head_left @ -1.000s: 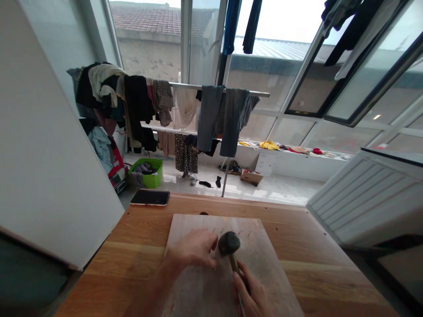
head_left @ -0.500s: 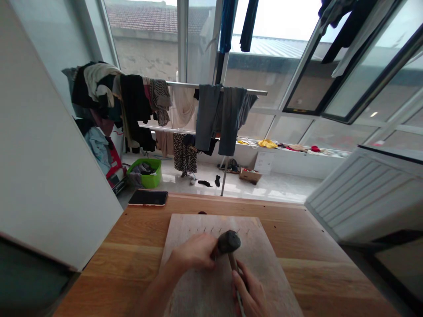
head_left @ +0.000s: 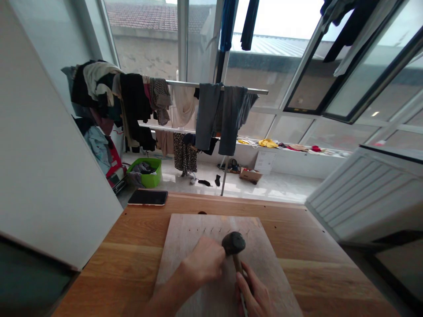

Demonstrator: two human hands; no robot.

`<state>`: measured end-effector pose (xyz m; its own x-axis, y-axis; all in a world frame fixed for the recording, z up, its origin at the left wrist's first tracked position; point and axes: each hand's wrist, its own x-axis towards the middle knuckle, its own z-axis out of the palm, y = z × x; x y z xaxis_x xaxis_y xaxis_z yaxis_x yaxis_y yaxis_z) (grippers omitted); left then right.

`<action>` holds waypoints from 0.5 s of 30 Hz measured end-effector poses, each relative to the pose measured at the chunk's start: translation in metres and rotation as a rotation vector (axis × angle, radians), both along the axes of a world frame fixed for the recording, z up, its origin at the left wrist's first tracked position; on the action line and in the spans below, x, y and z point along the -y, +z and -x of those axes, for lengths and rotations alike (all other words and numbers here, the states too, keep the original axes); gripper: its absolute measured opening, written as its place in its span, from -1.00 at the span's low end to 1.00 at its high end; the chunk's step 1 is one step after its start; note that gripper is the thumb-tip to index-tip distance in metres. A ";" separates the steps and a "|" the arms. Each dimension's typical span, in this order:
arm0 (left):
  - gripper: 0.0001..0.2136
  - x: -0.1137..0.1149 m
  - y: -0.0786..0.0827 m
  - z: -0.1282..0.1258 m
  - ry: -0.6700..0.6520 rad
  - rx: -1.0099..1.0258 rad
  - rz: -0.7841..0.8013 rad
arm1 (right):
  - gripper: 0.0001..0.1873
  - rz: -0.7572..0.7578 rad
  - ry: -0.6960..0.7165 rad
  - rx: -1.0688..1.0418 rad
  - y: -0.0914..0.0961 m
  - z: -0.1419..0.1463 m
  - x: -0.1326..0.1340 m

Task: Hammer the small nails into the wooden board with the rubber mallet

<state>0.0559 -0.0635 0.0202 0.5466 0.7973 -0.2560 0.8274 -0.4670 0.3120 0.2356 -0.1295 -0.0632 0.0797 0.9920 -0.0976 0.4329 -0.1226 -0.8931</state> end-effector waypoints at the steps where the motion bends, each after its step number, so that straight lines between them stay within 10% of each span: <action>1: -0.87 -0.001 0.002 0.002 -0.013 0.037 0.006 | -0.19 0.010 0.015 -0.011 0.000 0.000 0.000; 6: -0.94 -0.021 0.007 0.044 0.116 0.364 0.037 | -0.13 0.038 0.040 -0.049 -0.006 -0.006 -0.002; 15: -0.86 -0.054 -0.033 0.098 0.401 0.709 0.006 | -0.12 0.053 -0.090 -0.057 -0.010 0.007 0.003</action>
